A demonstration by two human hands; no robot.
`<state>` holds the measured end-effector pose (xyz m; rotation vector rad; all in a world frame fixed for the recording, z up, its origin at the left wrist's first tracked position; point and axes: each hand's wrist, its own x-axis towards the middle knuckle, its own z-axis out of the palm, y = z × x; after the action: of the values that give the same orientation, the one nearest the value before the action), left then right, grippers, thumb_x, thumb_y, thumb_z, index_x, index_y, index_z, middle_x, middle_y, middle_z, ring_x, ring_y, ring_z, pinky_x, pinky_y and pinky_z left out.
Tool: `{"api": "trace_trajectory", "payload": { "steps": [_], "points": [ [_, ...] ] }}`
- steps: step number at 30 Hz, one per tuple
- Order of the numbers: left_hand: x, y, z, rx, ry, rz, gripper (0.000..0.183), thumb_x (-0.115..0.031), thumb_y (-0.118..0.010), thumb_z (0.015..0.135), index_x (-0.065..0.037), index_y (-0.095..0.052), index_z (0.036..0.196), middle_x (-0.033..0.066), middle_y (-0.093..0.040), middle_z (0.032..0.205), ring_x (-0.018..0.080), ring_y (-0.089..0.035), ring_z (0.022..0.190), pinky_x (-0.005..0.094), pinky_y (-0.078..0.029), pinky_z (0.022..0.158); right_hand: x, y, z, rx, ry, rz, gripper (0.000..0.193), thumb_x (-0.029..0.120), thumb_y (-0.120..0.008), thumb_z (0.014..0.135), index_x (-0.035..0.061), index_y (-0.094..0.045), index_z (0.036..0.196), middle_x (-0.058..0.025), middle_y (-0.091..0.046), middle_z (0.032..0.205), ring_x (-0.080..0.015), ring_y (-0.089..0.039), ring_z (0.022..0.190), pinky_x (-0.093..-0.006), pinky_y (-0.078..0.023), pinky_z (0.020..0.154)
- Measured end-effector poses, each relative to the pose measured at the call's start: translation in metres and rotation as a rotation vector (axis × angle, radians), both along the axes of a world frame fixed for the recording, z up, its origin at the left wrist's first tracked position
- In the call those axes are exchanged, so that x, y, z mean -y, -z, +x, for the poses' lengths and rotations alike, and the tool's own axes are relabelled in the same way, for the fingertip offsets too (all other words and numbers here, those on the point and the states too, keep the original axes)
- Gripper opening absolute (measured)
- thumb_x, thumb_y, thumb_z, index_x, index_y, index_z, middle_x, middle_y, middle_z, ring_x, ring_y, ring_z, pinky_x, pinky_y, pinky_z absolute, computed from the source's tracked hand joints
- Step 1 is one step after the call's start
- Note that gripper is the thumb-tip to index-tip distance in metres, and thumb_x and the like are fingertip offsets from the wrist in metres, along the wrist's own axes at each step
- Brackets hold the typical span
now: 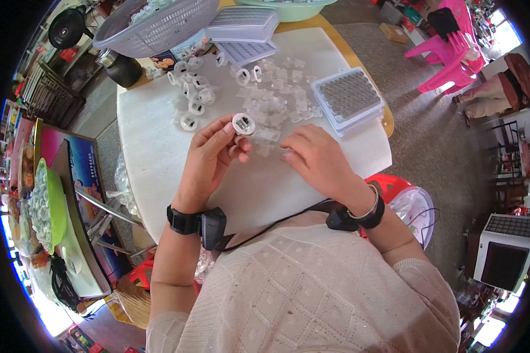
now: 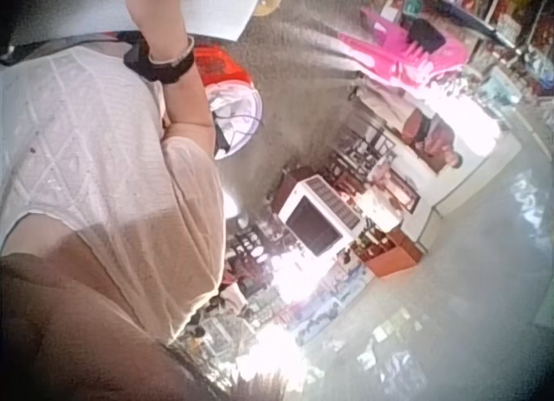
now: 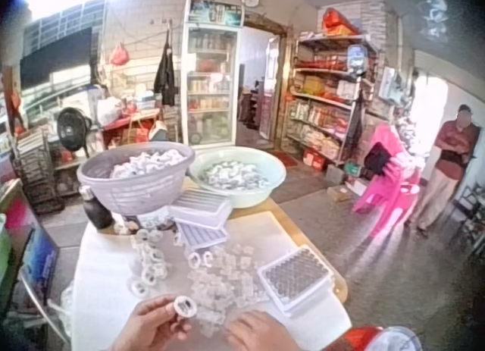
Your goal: Assembling small white plastic electronic components and placing them into a specialized sorting tray.
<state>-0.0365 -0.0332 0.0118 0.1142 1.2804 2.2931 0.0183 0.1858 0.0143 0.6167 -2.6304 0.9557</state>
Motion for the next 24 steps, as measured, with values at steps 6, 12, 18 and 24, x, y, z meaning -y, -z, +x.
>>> {"api": "trace_trajectory", "payload": {
  "steps": [6, 12, 18, 24],
  "points": [
    [0.002, 0.002, -0.002, -0.007, 0.008, 0.027, 0.031, -0.013, -0.048, 0.095, 0.007, -0.051, 0.119, 0.0118, -0.062, 0.098, 0.0163, -0.063, 0.078, 0.0252, -0.054, 0.063, -0.02, -0.007, 0.0, 0.081, 0.062, -0.056, 0.014, 0.004, -0.058, 0.078, 0.0027, -0.06, 0.092, -0.0117, -0.057, 0.088, -0.0305, -0.055, 0.091, -0.0395, -0.044, 0.079],
    [0.002, 0.0, -0.001, -0.011, 0.013, 0.018, 0.031, -0.012, -0.049, 0.095, 0.007, -0.052, 0.119, 0.0117, -0.062, 0.098, 0.0162, -0.063, 0.078, 0.0249, -0.054, 0.063, -0.02, 0.002, -0.005, 0.06, -0.02, -0.034, 0.014, 0.002, -0.06, 0.077, 0.0023, -0.061, 0.09, -0.011, -0.057, 0.087, -0.029, -0.055, 0.089, -0.0378, -0.045, 0.075],
    [0.0, 0.0, 0.001, 0.016, 0.043, -0.007, 0.031, -0.014, -0.047, 0.096, 0.005, -0.051, 0.12, 0.0134, -0.063, 0.099, 0.0152, -0.062, 0.077, 0.0229, -0.053, 0.061, -0.017, 0.008, -0.009, -0.066, 0.003, 0.059, 0.012, 0.003, -0.063, 0.076, 0.0032, -0.058, 0.088, -0.01, -0.057, 0.084, -0.0286, -0.056, 0.084, -0.0383, -0.045, 0.072],
    [0.0, -0.001, 0.001, 0.01, 0.109, 0.001, 0.032, -0.015, -0.05, 0.096, 0.006, -0.053, 0.12, 0.0097, -0.063, 0.095, 0.015, -0.063, 0.079, 0.0247, -0.053, 0.065, -0.005, -0.011, -0.007, 0.071, 0.061, -0.355, 0.008, 0.002, -0.061, 0.08, 0.0031, -0.057, 0.088, -0.011, -0.058, 0.08, -0.0283, -0.058, 0.072, -0.0352, -0.047, 0.062]
  ]
}}
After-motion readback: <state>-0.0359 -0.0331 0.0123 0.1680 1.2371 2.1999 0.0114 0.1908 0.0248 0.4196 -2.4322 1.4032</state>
